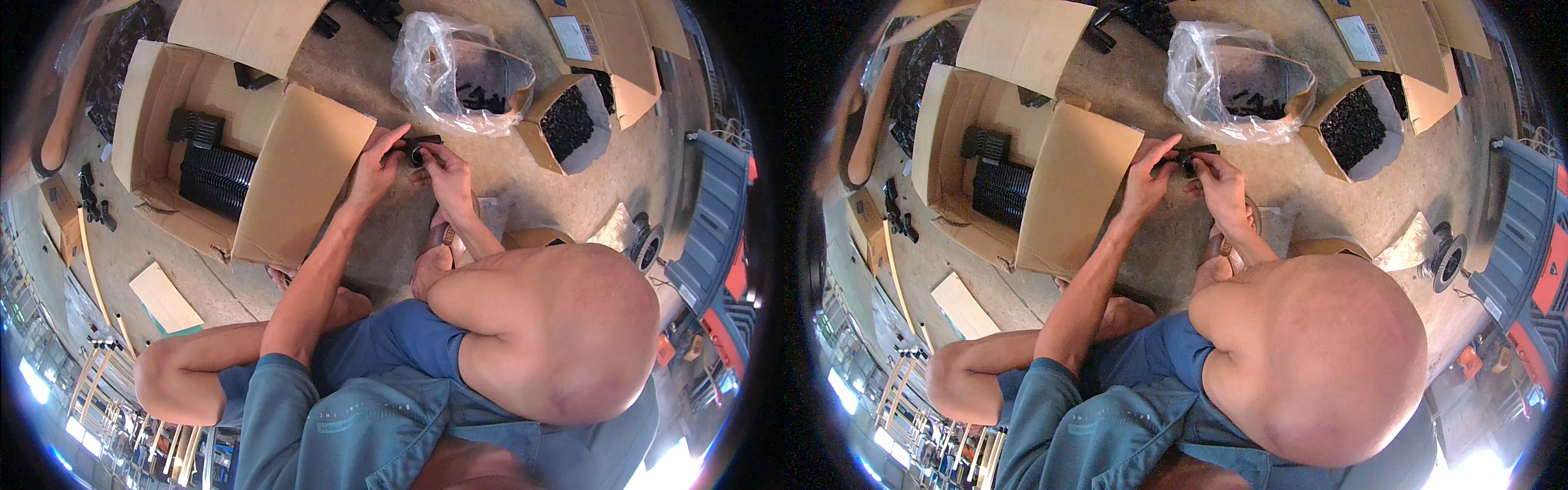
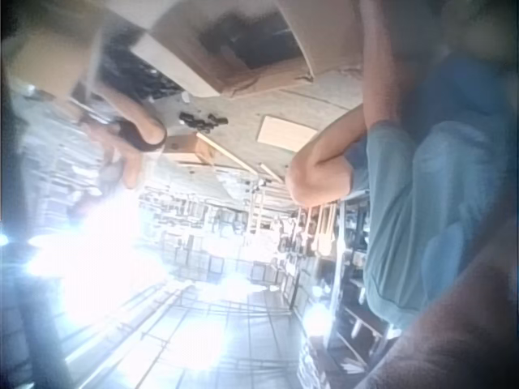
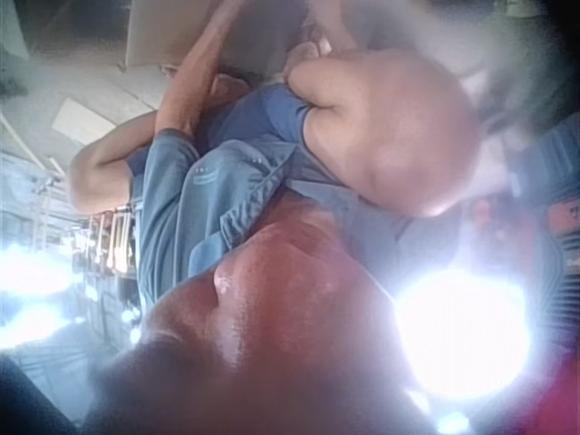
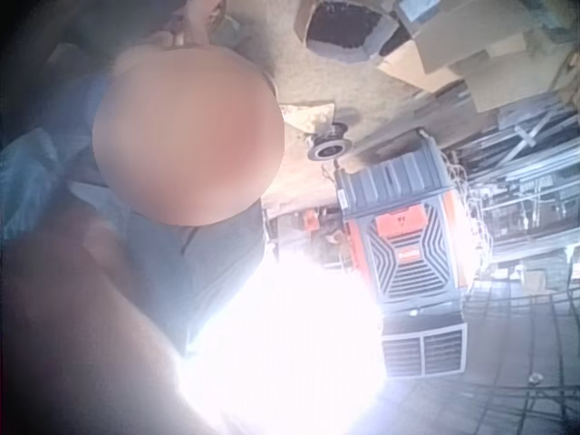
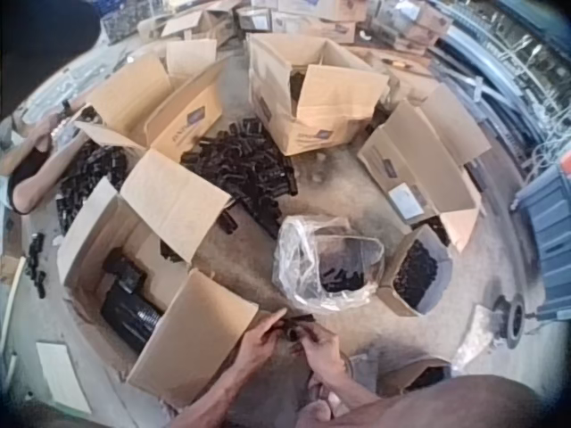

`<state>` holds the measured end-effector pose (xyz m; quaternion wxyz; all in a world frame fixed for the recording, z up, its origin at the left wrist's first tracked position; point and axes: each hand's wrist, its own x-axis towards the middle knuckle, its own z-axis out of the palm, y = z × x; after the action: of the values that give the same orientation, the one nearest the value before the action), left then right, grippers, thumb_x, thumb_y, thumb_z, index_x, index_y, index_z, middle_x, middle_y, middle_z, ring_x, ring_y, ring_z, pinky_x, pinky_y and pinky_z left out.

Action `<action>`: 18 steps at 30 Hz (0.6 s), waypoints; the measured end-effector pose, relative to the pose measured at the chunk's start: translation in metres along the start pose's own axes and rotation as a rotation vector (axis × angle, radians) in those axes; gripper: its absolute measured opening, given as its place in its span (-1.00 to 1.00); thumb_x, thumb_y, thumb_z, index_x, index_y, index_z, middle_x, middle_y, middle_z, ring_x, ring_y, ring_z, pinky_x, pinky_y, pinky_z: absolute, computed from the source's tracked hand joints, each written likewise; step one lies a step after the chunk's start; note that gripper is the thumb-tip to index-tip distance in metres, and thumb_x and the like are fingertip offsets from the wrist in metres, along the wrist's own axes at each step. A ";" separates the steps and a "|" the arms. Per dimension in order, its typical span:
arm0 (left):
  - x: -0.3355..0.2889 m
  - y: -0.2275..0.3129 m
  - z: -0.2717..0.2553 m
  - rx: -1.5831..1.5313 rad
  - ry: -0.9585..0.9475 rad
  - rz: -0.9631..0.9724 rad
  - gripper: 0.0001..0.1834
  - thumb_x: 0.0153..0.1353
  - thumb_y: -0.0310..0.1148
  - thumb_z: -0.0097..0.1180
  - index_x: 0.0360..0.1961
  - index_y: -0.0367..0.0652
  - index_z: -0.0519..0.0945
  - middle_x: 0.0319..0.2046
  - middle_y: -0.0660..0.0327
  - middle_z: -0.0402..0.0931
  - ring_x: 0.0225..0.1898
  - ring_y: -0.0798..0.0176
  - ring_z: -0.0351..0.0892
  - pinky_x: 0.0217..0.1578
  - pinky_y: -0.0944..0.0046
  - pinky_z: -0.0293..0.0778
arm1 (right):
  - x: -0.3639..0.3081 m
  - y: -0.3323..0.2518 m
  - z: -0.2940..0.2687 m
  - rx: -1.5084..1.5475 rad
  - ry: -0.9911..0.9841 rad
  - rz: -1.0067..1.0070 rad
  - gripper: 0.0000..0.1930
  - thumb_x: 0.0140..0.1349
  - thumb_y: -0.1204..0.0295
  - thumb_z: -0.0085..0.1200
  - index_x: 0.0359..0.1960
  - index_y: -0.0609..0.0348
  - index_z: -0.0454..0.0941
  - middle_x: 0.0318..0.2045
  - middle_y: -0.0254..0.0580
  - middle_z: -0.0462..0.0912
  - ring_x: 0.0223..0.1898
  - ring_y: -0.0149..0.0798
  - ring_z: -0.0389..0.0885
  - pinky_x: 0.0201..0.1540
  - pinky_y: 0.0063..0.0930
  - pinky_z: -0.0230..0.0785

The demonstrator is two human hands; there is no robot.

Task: The person sits on the floor and joins black plastic connectors together by hand, then places the assembled units into a cardboard box.

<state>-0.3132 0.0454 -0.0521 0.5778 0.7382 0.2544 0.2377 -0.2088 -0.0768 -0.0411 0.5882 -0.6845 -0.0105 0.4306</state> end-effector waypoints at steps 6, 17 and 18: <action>-0.002 -0.008 -0.001 0.015 -0.036 0.022 -0.32 0.01 -0.79 0.21 0.20 -0.05 0.60 -0.22 0.14 0.58 -0.15 0.15 0.57 -0.06 0.22 0.50 | 0.006 -0.003 0.000 -0.164 0.022 0.036 -0.77 0.45 0.39 0.09 -0.14 0.38 0.64 -0.48 -0.15 0.69 -0.58 -0.34 0.70 -0.58 -0.49 0.55; -0.003 -0.007 -0.004 0.102 0.050 0.165 -0.34 0.05 -0.74 0.25 0.23 -0.08 0.56 -0.19 0.12 0.64 -0.09 0.04 0.60 -0.01 0.13 0.52 | 0.002 -0.007 0.000 0.016 -0.019 0.061 -0.76 0.46 0.42 0.06 -0.10 0.39 0.65 -0.38 -0.15 0.72 -0.46 -0.33 0.74 -0.48 -0.51 0.57; -0.003 -0.007 -0.002 0.112 0.063 0.196 -0.35 0.05 -0.73 0.26 0.23 -0.08 0.57 -0.19 0.13 0.65 -0.08 0.04 0.60 0.00 0.12 0.52 | 0.002 -0.007 -0.005 -0.001 -0.011 0.062 -0.76 0.45 0.45 0.05 -0.02 0.38 0.64 -0.32 -0.16 0.71 -0.42 -0.32 0.74 -0.44 -0.50 0.57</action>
<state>-0.3177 0.0463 -0.0590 0.5015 0.7828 0.2116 0.3016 -0.2015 -0.0775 -0.0368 0.5740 -0.6824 0.0073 0.4526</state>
